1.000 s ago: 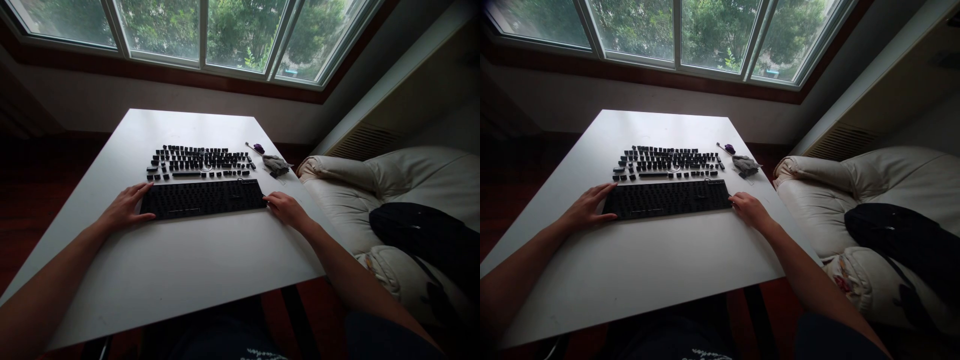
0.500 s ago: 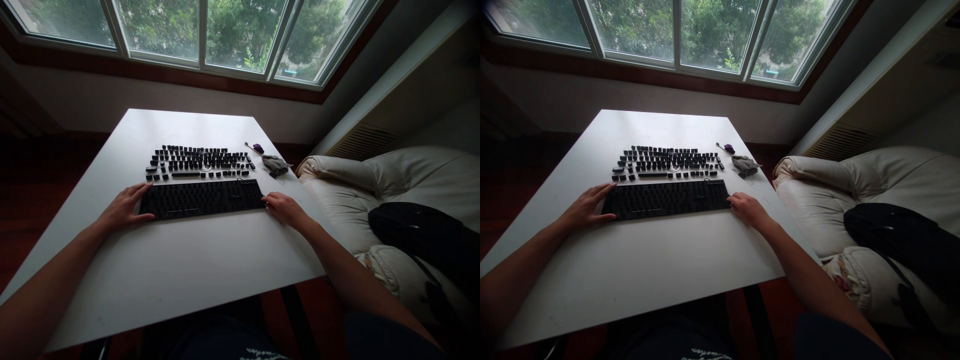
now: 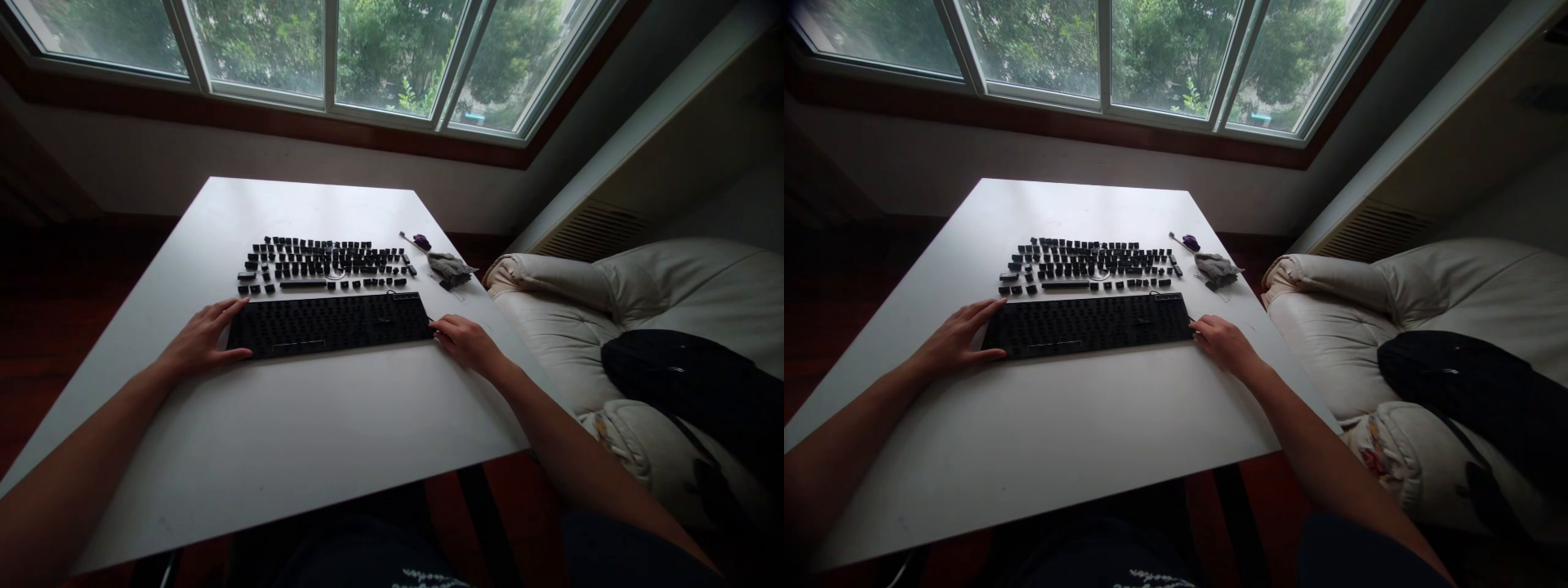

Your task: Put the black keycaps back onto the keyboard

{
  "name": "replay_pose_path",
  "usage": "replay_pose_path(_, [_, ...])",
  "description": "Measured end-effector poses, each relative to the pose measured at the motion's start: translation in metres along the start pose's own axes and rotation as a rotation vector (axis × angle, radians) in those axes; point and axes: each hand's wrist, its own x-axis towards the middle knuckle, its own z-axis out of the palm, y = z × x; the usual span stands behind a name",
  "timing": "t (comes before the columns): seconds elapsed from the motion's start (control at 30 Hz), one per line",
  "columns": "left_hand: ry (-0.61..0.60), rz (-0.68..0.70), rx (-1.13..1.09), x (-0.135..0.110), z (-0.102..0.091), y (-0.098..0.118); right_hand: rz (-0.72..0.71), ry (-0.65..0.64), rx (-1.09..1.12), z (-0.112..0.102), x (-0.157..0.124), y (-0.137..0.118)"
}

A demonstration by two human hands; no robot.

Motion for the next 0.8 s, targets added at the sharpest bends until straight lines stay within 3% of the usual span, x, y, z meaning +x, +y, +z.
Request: replay_pose_path(0.8, [-0.004, -0.005, 0.02, 0.0004, -0.0014, 0.0026, 0.02, 0.003, 0.007, 0.0001, 0.0009, -0.0053])
